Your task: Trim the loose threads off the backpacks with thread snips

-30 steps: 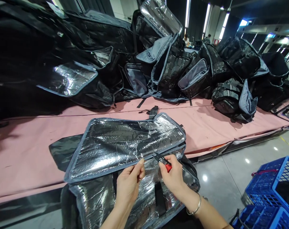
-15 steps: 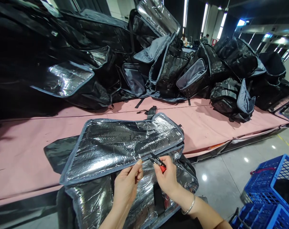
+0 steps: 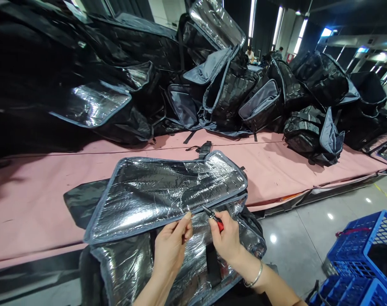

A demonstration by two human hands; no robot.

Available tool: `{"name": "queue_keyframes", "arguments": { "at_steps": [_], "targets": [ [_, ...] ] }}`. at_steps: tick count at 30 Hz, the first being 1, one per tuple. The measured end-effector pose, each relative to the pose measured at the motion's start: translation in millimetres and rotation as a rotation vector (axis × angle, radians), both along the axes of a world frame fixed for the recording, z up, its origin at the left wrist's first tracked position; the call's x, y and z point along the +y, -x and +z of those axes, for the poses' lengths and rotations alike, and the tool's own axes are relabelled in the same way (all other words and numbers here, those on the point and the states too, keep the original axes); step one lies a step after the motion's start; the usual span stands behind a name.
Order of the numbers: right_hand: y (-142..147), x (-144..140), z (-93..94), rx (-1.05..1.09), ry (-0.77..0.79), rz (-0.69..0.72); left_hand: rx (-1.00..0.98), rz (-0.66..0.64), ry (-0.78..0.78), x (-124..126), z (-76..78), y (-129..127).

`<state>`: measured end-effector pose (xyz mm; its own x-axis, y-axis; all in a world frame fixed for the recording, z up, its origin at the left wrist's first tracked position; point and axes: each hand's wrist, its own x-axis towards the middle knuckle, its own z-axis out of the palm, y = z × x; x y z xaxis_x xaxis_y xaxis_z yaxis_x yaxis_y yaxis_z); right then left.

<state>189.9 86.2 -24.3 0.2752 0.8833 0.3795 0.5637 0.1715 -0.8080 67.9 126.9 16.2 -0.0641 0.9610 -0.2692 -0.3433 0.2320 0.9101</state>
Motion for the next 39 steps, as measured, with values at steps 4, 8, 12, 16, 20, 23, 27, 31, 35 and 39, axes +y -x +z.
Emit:
{"name": "queue_keyframes", "arguments": {
  "at_steps": [4, 8, 12, 16, 20, 23, 27, 31, 35, 39],
  "targets": [
    [-7.0, -1.8, 9.9, -0.023, 0.079, 0.097, -0.015, 0.013, 0.003, 0.2, -1.9, 0.4],
    [-8.1, 1.6, 19.9, -0.060, 0.095, 0.184, -0.037, 0.011, -0.001, 0.3, -4.0, 1.0],
    [-7.6, 5.6, 23.2, -0.083, 0.086, 0.198, -0.035, 0.006, -0.001, 0.4, -3.3, 1.4],
    [-8.8, 6.7, 20.8, -0.090, 0.068, 0.210, -0.017, 0.006, 0.000, 0.6, -1.4, 1.1],
    [-9.1, 8.2, 15.9, -0.190, -0.006, 0.203, -0.002, -0.004, -0.013, 0.6, -1.9, 1.3],
    [-8.3, 9.5, 13.9, -0.243, -0.095, 0.188, -0.004, -0.017, -0.008, 0.7, -4.2, 2.0],
    [-7.7, 10.3, 15.4, -0.156, -0.097, 0.164, -0.028, -0.021, -0.004, 1.3, -7.6, 2.7],
    [-10.9, 12.1, 19.5, -0.154, -0.023, 0.173, -0.031, -0.017, 0.001, 2.4, -9.3, 2.2],
    [-18.5, 16.9, 27.2, -0.154, -0.023, 0.227, -0.026, -0.015, 0.006, 4.8, -10.3, 1.9],
    [-25.3, 30.5, 35.2, -0.277, -0.105, 0.184, -0.023, -0.012, -0.004, 7.5, -11.9, 2.2]
  ]
}}
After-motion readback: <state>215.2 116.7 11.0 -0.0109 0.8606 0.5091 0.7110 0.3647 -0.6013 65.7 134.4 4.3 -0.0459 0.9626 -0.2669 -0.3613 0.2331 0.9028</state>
